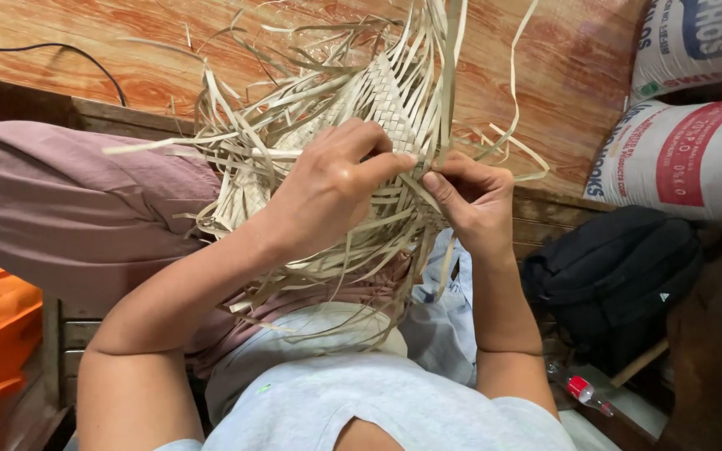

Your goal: A person is weaving a hat using dried plant fibers, carefully interlacing strands to build the structure.

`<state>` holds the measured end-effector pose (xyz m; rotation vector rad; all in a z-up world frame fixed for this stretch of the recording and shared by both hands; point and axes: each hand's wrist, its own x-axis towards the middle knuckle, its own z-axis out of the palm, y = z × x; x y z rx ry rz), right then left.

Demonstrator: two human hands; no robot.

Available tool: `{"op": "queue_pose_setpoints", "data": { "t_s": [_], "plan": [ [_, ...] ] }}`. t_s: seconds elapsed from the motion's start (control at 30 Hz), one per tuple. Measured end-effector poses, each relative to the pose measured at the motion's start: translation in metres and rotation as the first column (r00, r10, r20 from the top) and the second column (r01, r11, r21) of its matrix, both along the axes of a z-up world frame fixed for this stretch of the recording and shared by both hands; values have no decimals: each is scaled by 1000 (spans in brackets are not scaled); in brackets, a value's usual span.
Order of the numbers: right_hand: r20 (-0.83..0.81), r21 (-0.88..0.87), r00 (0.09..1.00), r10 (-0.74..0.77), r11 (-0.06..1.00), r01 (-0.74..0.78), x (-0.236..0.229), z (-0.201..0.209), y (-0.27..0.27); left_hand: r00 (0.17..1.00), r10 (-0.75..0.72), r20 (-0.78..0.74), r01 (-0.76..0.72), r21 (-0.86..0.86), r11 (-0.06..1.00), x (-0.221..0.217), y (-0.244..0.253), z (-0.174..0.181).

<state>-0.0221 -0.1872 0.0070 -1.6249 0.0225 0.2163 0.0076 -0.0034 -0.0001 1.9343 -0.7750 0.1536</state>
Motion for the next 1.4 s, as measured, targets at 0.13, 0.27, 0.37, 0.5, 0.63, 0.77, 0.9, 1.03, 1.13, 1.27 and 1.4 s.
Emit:
{"op": "queue_pose_setpoints", "data": {
  "t_s": [0.13, 0.27, 0.37, 0.5, 0.63, 0.77, 0.9, 1.03, 1.13, 1.27, 1.4],
  "plan": [
    [-1, 33, 1000, 3, 999, -3, -1, -3, -3, 999, -36, -24, 34, -59, 998, 2, 1, 1],
    [28, -31, 1000, 1, 1000, 0, 0, -4, -2, 998, -24, 64, 22, 26, 999, 1, -2, -7],
    [53, -71, 998, 31, 997, -28, 1, -1, -1, 983, -39, 181, 22, 93, 995, 2, -2, -4],
    [36, -81, 999, 14, 997, -11, 0, -4, -1, 978, -60, 199, 42, 91, 995, 5, -6, -10],
    [52, -128, 999, -16, 991, 23, -1, -9, -3, 911, -11, 413, -85, 213, 973, 1, -11, -10],
    [40, 34, 999, -20, 999, 18, 1, -9, -3, 990, -69, 122, 72, -14, 997, 7, -7, -8],
    [-16, -70, 992, -121, 990, 120, -3, -9, 2, 989, 20, 145, -32, 79, 996, 1, 0, -12],
    [-21, -48, 993, -112, 993, 111, -2, -6, 6, 984, 53, 169, -46, -45, 998, 0, -4, -7],
    [131, -191, 982, -137, 968, 161, 4, -10, 1, 945, 133, 300, -134, -17, 991, 2, -13, -23],
    [336, -333, 936, -105, 916, 222, 14, -1, -2, 882, 188, 432, -211, 7, 977, 1, -21, -28],
    [398, -450, 914, -73, 853, 264, 44, 13, -16, 877, 141, 460, -165, 13, 986, -6, -29, -30]
  ]
}}
